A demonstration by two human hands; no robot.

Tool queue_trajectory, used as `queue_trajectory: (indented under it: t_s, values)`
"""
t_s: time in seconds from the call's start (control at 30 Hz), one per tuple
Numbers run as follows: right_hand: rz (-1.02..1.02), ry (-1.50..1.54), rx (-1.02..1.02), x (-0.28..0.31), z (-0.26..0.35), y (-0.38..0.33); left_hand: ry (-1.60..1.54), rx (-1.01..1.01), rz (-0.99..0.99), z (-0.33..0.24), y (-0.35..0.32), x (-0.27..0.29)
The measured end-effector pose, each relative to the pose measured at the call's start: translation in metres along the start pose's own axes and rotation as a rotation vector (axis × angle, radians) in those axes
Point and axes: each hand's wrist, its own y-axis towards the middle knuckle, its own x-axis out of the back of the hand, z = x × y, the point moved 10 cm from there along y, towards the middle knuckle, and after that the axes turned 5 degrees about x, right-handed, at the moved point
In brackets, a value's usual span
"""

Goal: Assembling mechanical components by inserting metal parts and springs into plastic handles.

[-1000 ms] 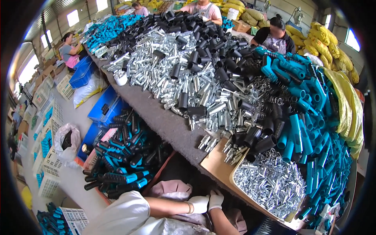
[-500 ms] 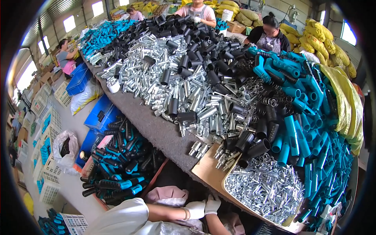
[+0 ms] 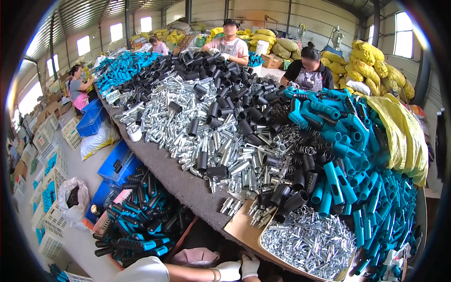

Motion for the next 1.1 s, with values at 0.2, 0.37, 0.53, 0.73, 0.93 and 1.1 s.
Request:
queue_trajectory:
  t_s: [0.2,0.37,0.53,0.73,0.93,1.1]
  values:
    - [0.079,-0.359,0.125,-0.007,0.029,-0.009,-0.257,0.239,0.084,-0.05,-0.004,-0.003]
    - [0.082,-0.347,0.138,-0.014,0.023,-0.013,0.741,-0.228,0.116,-0.005,-0.008,-0.015]
    - [0.141,-0.52,0.231,-0.016,-0.009,-0.006,1.264,-0.34,-0.029,-0.041,-0.014,-0.027]
    - [0.04,-0.552,0.355,-0.011,-0.003,-0.006,1.372,-0.444,-0.08,-0.041,-0.02,-0.034]
    - [0.038,-0.564,0.35,-0.012,-0.002,-0.001,1.482,-0.543,-0.134,-0.03,-0.025,-0.04]
    - [0.034,-0.58,0.336,-0.006,-0.006,0.002,1.564,-0.621,-0.184,-0.006,-0.019,-0.034]
